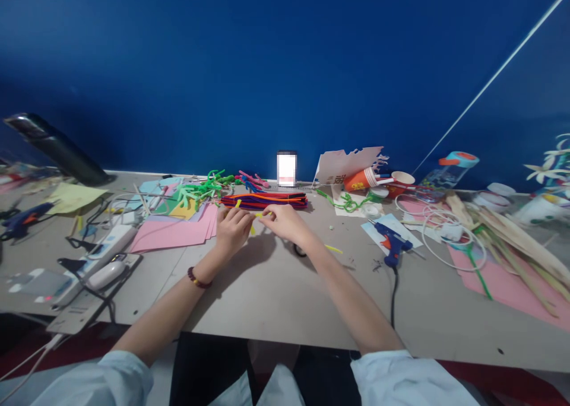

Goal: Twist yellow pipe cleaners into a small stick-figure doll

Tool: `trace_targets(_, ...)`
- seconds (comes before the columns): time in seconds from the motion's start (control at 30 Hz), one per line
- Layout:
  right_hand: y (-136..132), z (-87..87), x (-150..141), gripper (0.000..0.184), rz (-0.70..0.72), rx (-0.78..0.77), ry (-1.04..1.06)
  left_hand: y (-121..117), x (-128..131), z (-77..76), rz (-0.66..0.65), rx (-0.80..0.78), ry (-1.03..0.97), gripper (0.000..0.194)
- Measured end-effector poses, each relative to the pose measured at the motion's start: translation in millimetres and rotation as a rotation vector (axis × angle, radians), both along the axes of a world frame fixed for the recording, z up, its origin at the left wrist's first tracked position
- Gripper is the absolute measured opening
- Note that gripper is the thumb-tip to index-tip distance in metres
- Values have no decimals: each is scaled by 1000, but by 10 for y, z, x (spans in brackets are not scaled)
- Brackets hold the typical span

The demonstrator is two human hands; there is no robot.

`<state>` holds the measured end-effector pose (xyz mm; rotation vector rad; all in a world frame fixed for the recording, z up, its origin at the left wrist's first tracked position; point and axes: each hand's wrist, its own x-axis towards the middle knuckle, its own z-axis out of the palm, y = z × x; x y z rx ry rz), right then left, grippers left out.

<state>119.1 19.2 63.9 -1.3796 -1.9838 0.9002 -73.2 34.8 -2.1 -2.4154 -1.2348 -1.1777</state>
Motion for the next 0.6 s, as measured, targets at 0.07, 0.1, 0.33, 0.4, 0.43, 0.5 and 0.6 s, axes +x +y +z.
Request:
trace_targets(0.07,-8,-33,-43,23,-16,-56,19,-3,-2,-10,-26,-17,1,20)
trace_targets(0.1,-12,-49,-64,23,-27,-67,24,-3,-4,-15,-35,-28,0,21)
trace_targets(0.33,9,-119,-149,20,-161,129,32,6,-32,18,-31,-72,-79,20)
trace_targets(0.4,20,-124,-146,20,-191,175,28,3,-34,20,-39,-78,-84,19)
trace_targets(0.43,23,-126,-142,20,-194,176,20,2,-34,14,-42,-74,-71,19)
trace_targets(0.5,25,-132,-134,23,-185,152,-14,3,-34,-9,-35,-46,-28,20)
trace_targets(0.6,26,-151,-133,26,-171,125,-50,12,-36,-47,-13,0,17,20)
